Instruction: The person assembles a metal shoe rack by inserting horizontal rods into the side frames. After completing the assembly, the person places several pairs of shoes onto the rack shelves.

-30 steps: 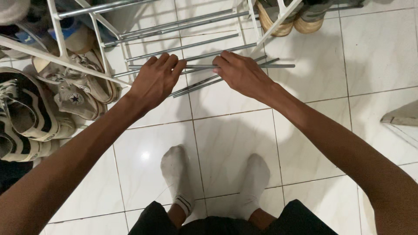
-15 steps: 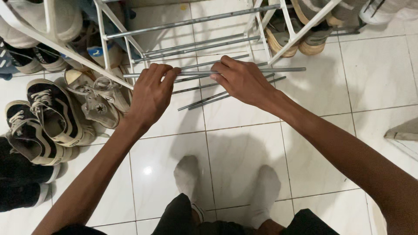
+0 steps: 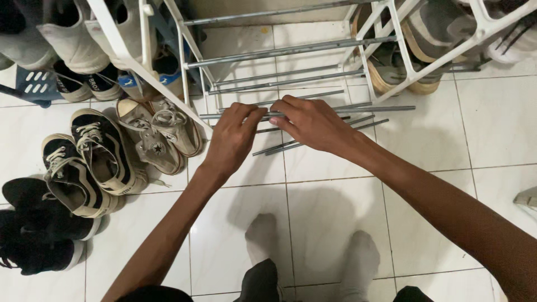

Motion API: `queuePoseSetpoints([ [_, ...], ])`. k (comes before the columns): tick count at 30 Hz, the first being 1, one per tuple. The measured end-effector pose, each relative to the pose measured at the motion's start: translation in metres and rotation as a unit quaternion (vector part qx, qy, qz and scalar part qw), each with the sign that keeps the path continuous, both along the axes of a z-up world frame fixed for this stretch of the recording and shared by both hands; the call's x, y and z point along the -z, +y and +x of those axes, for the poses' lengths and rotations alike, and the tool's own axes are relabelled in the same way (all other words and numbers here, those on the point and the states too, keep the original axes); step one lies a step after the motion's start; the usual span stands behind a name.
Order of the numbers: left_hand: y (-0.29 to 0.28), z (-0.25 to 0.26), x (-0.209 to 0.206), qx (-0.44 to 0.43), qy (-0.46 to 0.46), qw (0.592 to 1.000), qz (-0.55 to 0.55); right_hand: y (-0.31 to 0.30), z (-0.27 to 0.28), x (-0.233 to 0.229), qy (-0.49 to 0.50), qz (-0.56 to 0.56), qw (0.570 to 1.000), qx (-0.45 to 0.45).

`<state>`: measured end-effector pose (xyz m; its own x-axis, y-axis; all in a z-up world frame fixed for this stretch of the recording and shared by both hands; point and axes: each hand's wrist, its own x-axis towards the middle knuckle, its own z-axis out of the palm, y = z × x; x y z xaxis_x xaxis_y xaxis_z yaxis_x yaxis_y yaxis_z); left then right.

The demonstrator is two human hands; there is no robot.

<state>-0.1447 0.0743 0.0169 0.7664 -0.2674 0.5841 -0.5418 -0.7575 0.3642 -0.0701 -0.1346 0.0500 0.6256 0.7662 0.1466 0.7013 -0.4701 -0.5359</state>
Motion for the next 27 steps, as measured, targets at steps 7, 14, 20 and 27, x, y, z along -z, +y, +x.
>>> queuePoseSetpoints([
  [7, 0.004, 0.008, 0.001, -0.007, -0.004, 0.998, -0.067, 0.02, 0.012, -0.002, 0.018, -0.005, 1.0, -0.009],
  [14, 0.023, -0.001, 0.003, -0.062, -0.025, 0.997, -0.047, 0.026, 0.021, -0.016, -0.024, -0.031, 0.999, -0.03],
  [20, 0.031, -0.003, 0.008, -0.076, -0.002, 0.996, -0.054, 0.032, 0.02, -0.025, 0.065, -0.087, 0.994, -0.014],
  [27, 0.028, 0.001, 0.01, -0.082, -0.015, 0.994, -0.077, 0.043, 0.046, -0.019, 0.083, -0.166, 0.982, -0.021],
])
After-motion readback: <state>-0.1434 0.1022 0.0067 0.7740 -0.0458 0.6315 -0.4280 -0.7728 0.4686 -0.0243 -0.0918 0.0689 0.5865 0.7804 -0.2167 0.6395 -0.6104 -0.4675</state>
